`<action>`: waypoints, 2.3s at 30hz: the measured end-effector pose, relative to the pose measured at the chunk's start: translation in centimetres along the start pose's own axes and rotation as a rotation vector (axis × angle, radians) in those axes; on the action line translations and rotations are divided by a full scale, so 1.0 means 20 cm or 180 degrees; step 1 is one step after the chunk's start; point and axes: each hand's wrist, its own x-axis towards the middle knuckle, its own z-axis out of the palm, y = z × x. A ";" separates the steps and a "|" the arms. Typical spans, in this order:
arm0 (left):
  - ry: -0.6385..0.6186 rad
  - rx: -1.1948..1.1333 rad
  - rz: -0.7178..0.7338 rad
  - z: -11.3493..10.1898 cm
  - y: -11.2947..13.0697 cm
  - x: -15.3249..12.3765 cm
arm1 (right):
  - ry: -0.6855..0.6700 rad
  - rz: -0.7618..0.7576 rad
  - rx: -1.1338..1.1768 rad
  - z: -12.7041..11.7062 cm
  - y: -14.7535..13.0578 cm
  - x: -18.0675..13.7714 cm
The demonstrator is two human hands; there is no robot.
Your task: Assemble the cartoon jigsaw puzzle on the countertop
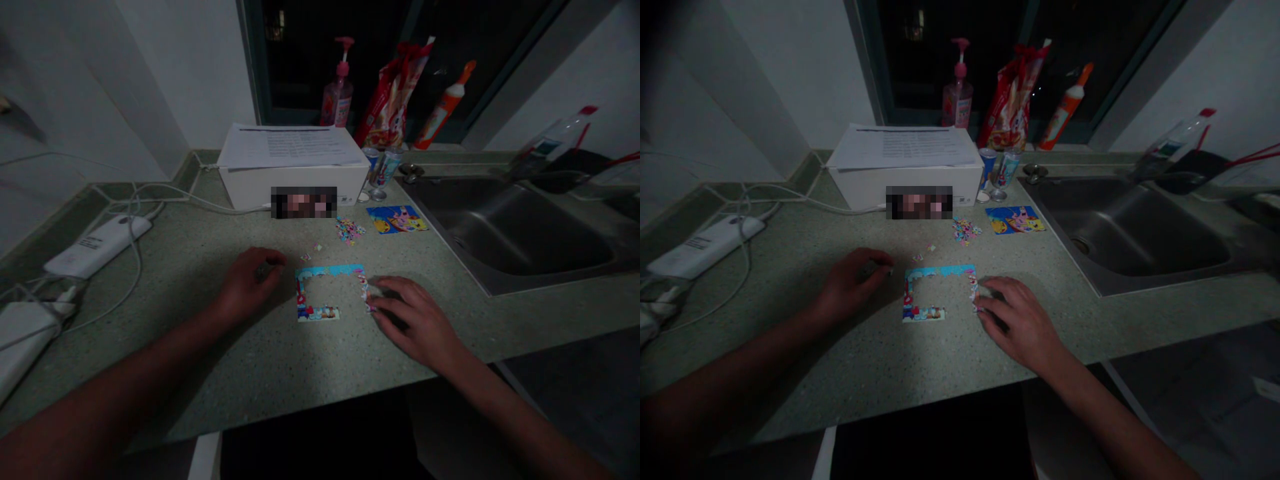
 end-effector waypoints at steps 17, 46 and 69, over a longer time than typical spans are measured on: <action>0.0021 -0.0085 -0.0022 0.01 0.00 0.00 | -0.0041 -0.0022 0.0049 0.00 0.00 0.00; 0.0260 -0.0044 -0.0093 -0.01 -0.02 0.01 | 0.0430 0.0297 0.0264 -0.03 0.22 0.52; 0.0253 0.0154 -0.0358 -0.02 -0.04 0.03 | -0.0750 -0.0404 0.0563 0.31 0.21 0.69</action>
